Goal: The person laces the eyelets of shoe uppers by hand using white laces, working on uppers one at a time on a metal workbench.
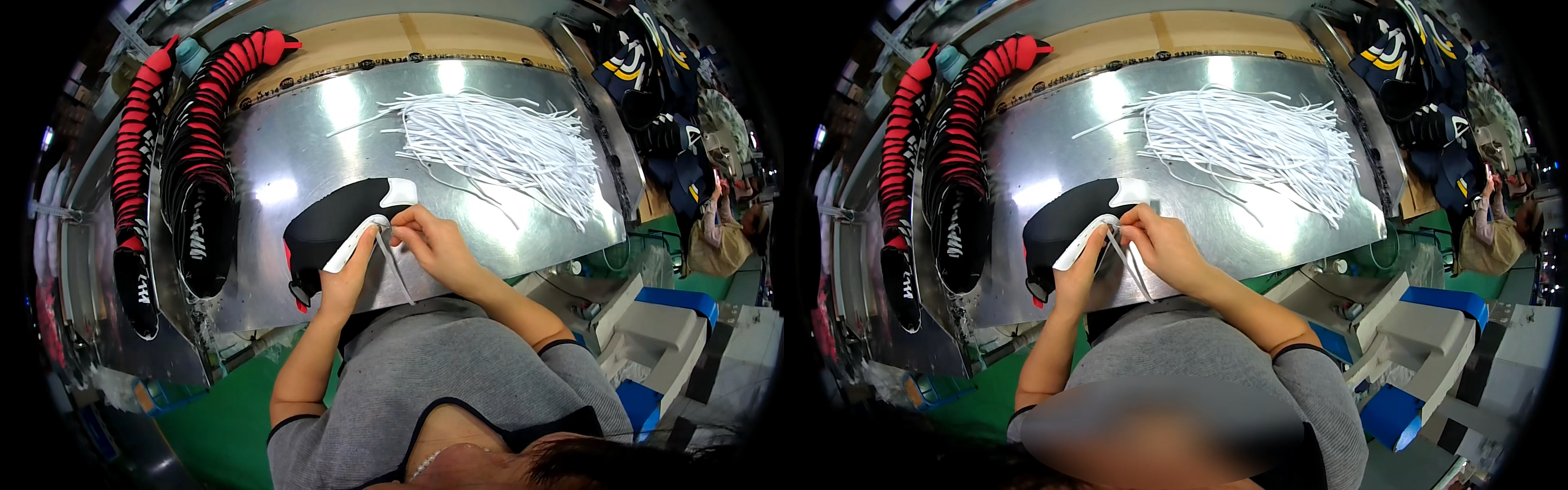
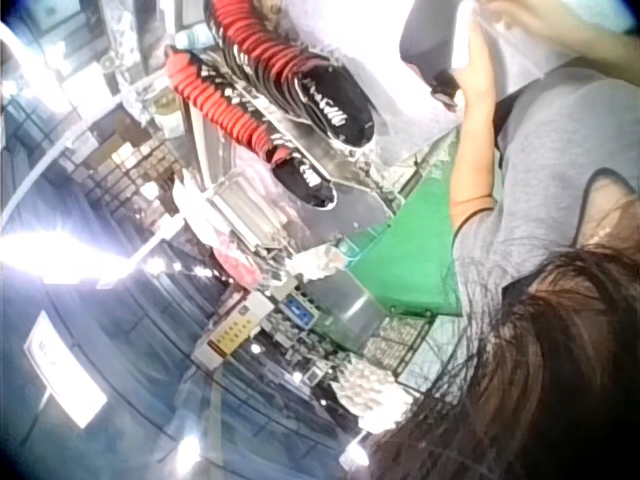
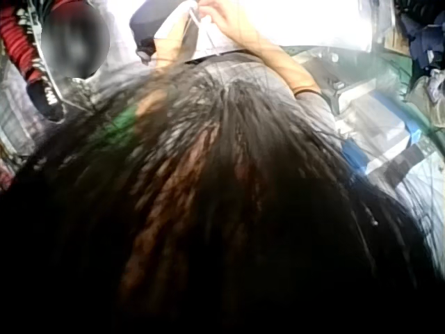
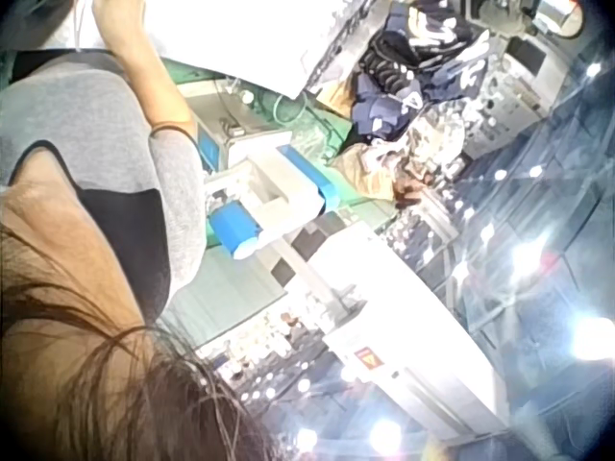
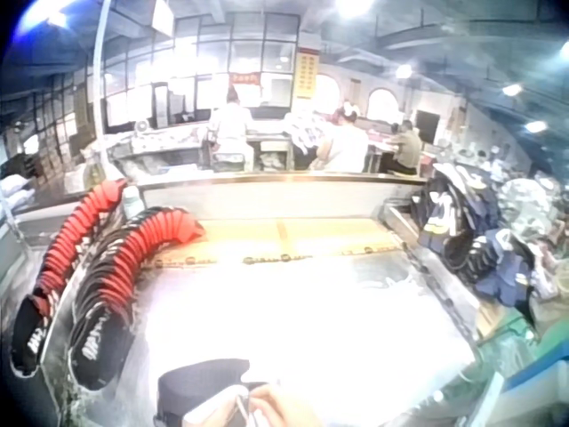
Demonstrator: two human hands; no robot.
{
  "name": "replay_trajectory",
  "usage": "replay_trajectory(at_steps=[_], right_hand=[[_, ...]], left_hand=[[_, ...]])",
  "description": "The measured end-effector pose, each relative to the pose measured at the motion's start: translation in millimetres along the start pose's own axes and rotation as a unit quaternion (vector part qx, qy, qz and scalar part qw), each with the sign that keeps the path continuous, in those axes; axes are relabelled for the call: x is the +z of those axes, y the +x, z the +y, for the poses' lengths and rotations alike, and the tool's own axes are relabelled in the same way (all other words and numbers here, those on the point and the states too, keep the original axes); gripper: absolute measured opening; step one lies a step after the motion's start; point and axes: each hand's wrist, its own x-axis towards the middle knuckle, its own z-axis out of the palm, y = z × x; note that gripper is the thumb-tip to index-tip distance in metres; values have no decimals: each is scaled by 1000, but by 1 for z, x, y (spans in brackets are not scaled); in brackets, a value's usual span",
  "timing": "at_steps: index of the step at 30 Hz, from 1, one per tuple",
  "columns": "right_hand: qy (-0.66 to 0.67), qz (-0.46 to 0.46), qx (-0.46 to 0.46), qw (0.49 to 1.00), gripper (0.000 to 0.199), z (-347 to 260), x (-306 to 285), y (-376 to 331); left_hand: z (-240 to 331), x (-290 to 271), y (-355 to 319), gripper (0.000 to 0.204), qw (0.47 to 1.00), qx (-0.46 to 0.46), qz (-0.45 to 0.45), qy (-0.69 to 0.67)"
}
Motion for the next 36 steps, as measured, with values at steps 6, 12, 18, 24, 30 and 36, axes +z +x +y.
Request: replay_trajectory(at_steps=[6, 12, 18, 24, 30, 36], right_hand=[[-94, -4, 29, 995, 19, -4, 13, 7], [-165, -50, -3, 985, 23, 8, 10, 17], [-187, 64, 83, 977, 38, -20, -58, 4], [143, 8, 149, 979, 34, 11, -25, 21], [256, 76, 139, 954, 24, 37, -24, 57], [145, -7, 178, 973, 19, 33, -24, 24]], left_hand=[[10, 4, -8, 21, 926, 253, 1, 279], [-16, -5, -13, 22, 984, 91, -17, 154], [-4, -32, 7, 20, 982, -135, -28, -130], [8, -22, 14, 28, 991, -72, 5, 109], [5, -44, 18, 45, 949, 57, -182, 251], [9, -39, 4, 18, 862, 183, -99, 462]])
